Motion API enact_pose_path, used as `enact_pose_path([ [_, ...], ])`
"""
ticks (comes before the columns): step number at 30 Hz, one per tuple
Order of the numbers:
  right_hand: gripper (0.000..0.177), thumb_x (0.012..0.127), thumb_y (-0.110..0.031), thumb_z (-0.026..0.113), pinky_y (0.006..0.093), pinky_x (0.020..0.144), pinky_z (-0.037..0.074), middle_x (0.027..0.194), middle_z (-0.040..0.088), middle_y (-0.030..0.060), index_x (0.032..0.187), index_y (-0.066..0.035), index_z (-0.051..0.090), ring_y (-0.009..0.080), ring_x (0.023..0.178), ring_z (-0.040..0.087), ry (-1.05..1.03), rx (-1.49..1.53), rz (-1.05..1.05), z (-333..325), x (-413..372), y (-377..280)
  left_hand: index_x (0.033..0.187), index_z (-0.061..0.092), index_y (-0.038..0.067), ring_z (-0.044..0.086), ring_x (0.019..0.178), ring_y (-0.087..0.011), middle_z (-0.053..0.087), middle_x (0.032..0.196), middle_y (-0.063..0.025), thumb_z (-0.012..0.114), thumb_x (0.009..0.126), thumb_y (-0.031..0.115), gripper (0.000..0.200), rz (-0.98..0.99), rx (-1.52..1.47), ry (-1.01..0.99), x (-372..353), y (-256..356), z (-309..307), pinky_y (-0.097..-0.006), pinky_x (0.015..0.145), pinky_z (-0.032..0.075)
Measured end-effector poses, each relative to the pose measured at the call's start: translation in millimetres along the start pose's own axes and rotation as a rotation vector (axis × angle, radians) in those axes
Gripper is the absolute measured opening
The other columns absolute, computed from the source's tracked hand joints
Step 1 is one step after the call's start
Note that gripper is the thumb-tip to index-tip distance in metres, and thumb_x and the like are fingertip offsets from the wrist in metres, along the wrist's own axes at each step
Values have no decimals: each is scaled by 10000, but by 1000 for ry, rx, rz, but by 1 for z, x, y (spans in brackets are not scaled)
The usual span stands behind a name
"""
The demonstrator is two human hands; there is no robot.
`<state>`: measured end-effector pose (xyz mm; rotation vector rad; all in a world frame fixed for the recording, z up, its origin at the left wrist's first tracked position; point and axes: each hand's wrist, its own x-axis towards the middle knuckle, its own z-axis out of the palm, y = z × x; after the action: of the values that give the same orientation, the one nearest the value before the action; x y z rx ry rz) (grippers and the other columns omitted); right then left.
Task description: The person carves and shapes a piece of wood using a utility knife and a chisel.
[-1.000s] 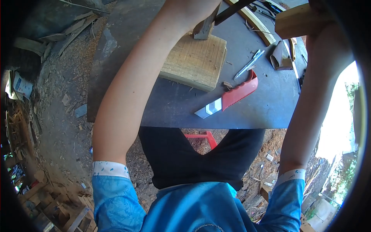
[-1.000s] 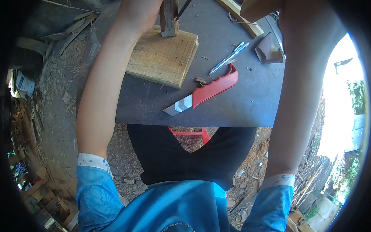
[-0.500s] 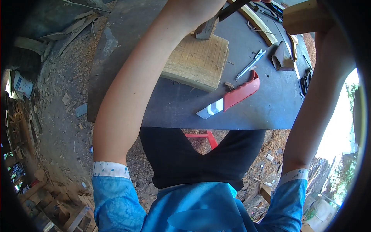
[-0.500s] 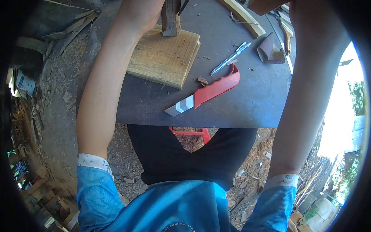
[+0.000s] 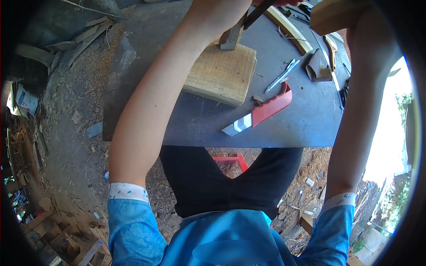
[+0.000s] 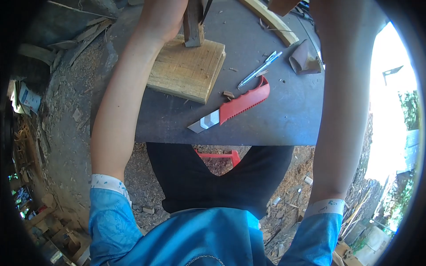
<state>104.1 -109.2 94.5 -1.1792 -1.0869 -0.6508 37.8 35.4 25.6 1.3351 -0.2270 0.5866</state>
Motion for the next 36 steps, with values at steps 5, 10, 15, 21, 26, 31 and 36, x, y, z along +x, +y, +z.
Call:
enact_pose_path([
  [5,226,1017,-275,632,226,548,397,786,619,-5,1062,-57,671,60,620,528,-52,10,-15,3,2,-9,1169,683,46,749,867,-142,749,946,-56,682,1009,442,427,-82,-51,39,-10,10,7,-282,835,593],
  [10,240,1023,-237,638,219,549,411,834,635,-7,1156,-37,640,42,633,532,-62,98,149,-2,7,-16,1107,652,66,690,858,-138,690,988,-59,731,985,314,287,101,203,-152,3,-15,-22,-275,783,549],
  [15,266,1018,-185,649,222,598,461,892,652,17,1207,-3,614,59,693,577,-38,117,237,-1,9,-18,1316,577,69,714,1152,-253,698,1292,-153,695,1008,335,424,156,108,-182,-3,-6,-15,-361,997,579],
  [21,269,1019,-122,649,240,668,527,951,659,48,1237,10,563,89,775,639,-67,239,189,2,6,-16,1312,603,80,732,1051,-194,722,1167,-73,623,1052,387,402,155,-32,-73,-1,10,-2,-315,969,556],
  [26,257,1021,-108,641,238,640,526,929,650,52,1228,0,533,92,752,642,-165,279,229,-1,13,-33,1150,674,70,692,871,-124,702,999,-33,726,992,353,329,239,-15,84,7,22,2,-274,802,535],
  [31,257,1019,-112,643,250,657,539,967,647,54,1228,-10,532,94,765,645,-163,167,145,2,15,-9,995,590,81,577,753,-53,608,824,22,712,1008,276,231,162,-70,143,13,47,26,-244,678,460],
  [36,255,1011,-129,659,258,692,544,987,642,58,1213,-23,545,99,793,647,-88,197,151,10,15,-10,971,599,78,611,721,-54,640,832,21,830,915,187,261,255,104,44,14,40,16,-217,649,485],
])
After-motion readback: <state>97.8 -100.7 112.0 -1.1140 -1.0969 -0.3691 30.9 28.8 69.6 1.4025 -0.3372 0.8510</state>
